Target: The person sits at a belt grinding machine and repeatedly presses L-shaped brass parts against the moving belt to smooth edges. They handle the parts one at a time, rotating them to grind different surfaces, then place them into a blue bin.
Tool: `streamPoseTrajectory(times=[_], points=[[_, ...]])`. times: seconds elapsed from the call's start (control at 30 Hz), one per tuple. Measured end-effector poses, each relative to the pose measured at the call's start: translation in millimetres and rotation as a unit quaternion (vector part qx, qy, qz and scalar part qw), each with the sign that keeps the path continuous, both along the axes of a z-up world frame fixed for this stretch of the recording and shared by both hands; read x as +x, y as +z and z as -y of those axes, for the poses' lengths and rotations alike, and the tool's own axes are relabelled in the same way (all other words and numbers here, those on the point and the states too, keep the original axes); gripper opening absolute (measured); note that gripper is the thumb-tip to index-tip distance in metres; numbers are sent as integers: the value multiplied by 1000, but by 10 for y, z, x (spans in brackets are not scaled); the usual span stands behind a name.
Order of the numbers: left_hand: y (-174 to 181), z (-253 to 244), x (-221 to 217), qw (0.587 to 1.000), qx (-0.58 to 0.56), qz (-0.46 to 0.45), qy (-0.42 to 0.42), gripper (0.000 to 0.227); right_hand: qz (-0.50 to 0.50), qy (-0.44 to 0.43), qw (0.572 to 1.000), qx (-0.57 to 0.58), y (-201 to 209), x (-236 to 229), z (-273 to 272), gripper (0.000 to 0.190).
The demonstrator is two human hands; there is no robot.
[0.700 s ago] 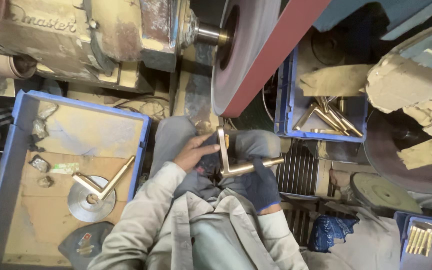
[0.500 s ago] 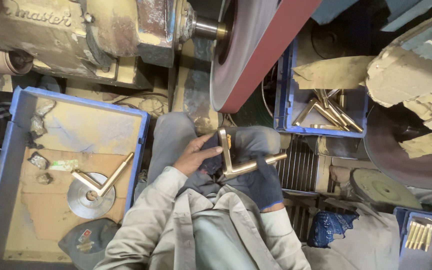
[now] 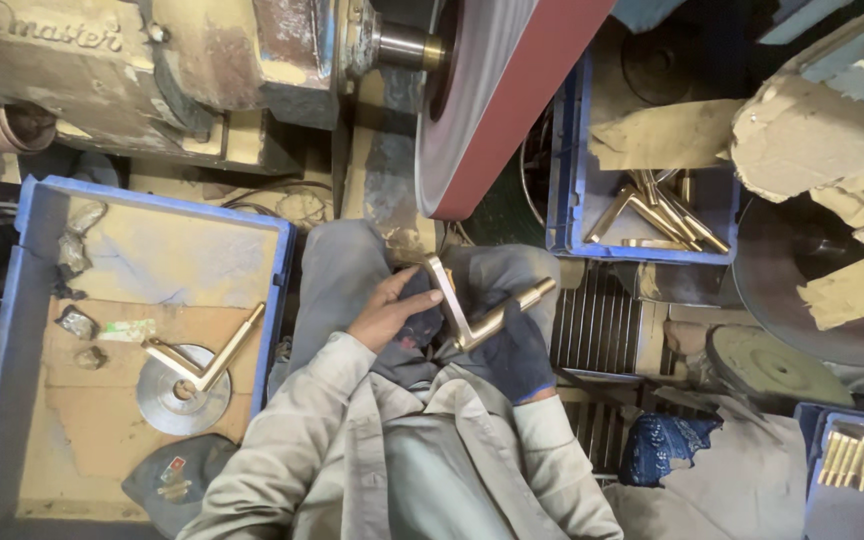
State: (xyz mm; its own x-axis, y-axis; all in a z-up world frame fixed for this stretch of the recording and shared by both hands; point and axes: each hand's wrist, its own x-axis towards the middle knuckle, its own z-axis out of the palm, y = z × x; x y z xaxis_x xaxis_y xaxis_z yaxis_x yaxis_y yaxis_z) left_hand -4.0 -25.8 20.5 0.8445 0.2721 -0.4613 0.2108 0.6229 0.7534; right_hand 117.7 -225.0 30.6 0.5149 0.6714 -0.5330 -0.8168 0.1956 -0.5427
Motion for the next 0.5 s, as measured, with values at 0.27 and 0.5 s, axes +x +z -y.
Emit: streamPoseTrajectory(times=[0.27, 0.5], points=[[-366, -281, -14, 992, -107, 60, 12, 47, -24, -67, 995, -65, -281, 342, -48, 34], [-578, -488, 169, 998, 6, -53, -30, 27, -36, -24, 999, -6, -485, 593, -333, 37]])
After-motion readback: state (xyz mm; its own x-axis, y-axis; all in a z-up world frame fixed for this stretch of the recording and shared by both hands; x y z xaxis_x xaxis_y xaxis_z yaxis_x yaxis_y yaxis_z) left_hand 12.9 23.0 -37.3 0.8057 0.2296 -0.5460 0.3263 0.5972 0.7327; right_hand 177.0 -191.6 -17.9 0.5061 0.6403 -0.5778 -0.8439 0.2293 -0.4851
